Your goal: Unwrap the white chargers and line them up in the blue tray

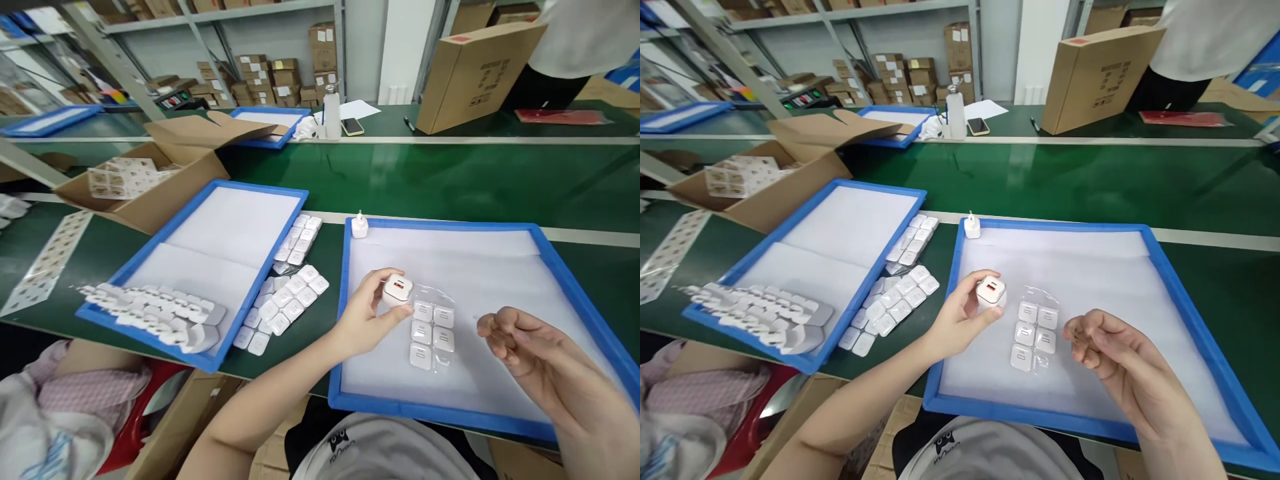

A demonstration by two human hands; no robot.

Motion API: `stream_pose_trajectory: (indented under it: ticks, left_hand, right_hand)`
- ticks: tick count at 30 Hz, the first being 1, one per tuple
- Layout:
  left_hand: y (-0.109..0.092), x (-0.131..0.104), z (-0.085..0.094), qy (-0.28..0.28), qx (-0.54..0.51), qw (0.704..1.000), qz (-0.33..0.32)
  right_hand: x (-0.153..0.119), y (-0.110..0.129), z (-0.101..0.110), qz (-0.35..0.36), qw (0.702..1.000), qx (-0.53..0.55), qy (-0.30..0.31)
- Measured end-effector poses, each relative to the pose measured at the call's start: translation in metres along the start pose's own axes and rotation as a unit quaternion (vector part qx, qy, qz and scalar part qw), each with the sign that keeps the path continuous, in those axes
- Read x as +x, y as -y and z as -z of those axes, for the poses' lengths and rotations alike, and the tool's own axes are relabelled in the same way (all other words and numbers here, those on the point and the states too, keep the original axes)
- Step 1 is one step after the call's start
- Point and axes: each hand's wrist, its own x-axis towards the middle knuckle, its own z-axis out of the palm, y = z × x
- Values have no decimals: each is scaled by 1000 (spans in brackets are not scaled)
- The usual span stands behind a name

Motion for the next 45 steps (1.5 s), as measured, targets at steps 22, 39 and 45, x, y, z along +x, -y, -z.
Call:
stream_pose_trajectory:
  ticks: [22,39,45]
  left_hand:
    - [-3,19,12,-172,-31,980,96]
    - [-19,37,23,-228,52,954,188]
    - [-30,26,11,-90,54,983,150]
  right_hand:
    - [21,20,45,175,872,-402,-216]
    - [25,-3,81,178,861,-424,-219]
    - [2,8,61,178,833,-515,-96]
